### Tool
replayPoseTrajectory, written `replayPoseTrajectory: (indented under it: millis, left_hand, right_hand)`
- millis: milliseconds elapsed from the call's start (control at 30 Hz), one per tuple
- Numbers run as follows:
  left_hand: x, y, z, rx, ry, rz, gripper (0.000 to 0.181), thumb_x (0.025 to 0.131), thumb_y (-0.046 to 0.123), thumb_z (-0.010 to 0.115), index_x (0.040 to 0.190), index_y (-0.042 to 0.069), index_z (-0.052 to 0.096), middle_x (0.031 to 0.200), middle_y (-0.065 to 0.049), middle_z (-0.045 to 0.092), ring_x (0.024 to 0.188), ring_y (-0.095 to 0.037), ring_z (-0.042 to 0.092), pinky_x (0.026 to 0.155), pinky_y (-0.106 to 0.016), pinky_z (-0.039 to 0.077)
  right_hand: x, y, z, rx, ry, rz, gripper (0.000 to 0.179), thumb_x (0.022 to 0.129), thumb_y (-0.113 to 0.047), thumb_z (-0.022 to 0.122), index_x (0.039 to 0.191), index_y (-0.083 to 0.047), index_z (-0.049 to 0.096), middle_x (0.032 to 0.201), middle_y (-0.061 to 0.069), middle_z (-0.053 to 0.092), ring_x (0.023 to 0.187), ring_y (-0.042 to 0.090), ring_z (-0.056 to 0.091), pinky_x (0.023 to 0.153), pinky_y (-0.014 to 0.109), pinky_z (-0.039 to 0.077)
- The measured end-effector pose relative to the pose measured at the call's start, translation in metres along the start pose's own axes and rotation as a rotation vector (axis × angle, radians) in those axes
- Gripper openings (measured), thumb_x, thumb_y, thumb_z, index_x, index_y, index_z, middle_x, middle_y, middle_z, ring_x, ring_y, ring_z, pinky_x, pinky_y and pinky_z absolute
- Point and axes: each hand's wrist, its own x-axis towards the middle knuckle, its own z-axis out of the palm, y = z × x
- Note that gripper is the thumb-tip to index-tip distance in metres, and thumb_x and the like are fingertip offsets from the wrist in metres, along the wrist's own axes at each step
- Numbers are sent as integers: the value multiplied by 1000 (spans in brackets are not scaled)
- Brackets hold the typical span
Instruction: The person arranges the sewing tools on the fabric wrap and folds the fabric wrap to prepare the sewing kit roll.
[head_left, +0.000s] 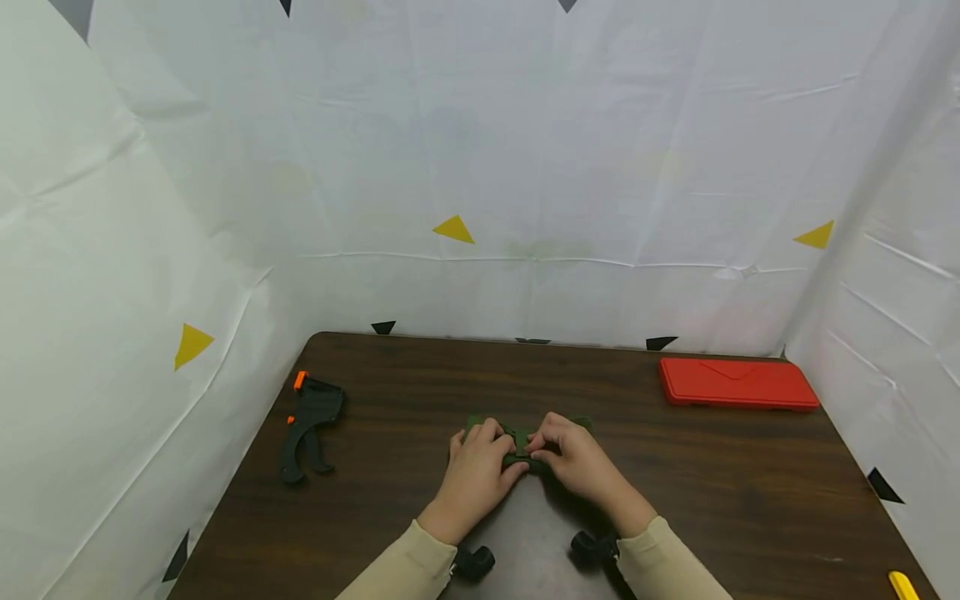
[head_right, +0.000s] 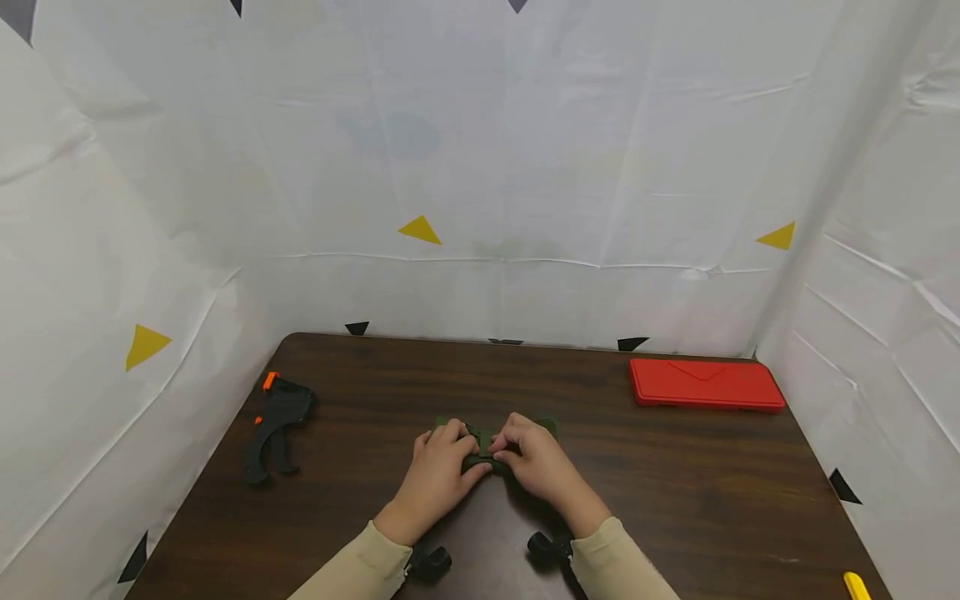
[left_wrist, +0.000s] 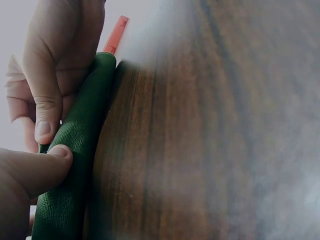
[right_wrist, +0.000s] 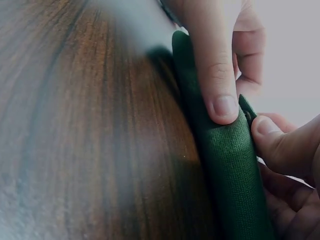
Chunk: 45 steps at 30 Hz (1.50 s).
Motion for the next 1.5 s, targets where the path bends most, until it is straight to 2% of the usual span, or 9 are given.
replayPoseTrajectory:
  millis: [133,367,467,567,700,800,1100,1300,1500]
  left_hand:
    - [0,-1,1,-43,7,-16,24,99,50,79,105,27,76,119,4,63,112,-21,63,110,-71,43]
    - [1,-2,1,-78,14,-38,21,97,45,83,105,26,78,119,4,63,112,-20,62,109,-67,43]
    - [1,-2,1,-75,29,-30,20,96,43,84,103,25,78,118,3,64,111,-21,62,107,-66,43]
    - [1,0,-1,-82,48,-23,19,96,40,85,103,24,78,117,1,64,110,-22,62,106,-66,44]
    - [1,-1,0,-67,76,-23,15,96,34,86,100,23,77,114,2,64,107,-22,62,104,-65,44]
    - [1,-1,1,-63,84,-23,13,96,32,87,98,23,76,111,3,64,105,-21,61,103,-63,44]
    - [3,5,1,-47,49,-30,13,98,29,85,105,21,78,114,3,63,108,-23,60,104,-62,44]
    - [2,3,1,-70,36,-28,15,98,36,83,101,25,74,112,3,61,104,-20,59,103,-61,44]
    - [0,-3,1,-72,-12,-8,22,97,43,82,104,27,70,115,2,59,105,-19,58,107,-67,40]
  right_hand:
    - [-2,-1,2,-56,-5,-57,23,94,0,82,93,-22,76,103,-8,64,116,23,76,98,30,62]
    - [-6,-3,7,-243,0,-174,22,92,-12,89,105,-19,73,121,-4,65,114,14,71,95,36,62]
    - [-7,-5,9,-285,33,-187,23,90,-13,91,105,-19,74,114,-7,65,111,12,73,93,33,63]
    - [-6,-7,10,-287,51,-177,19,90,-15,90,97,-22,75,99,-11,60,93,7,69,82,27,61]
    - [0,-10,13,-288,49,-185,24,95,-17,86,84,-24,66,86,-13,46,74,3,46,70,22,49]
    - [2,-11,16,-324,48,-194,33,96,-18,85,77,-24,58,83,-13,40,73,4,36,70,21,43]
    - [-5,-15,15,-504,42,-266,26,96,-17,84,80,-19,63,82,-11,36,76,7,36,70,23,38]
    - [-8,-9,14,-410,52,-254,19,96,-12,84,87,-19,69,87,-12,53,81,4,52,75,23,54]
    - [-9,-10,7,-314,-35,-157,13,99,-10,81,101,-21,73,99,-11,64,96,8,69,86,28,62]
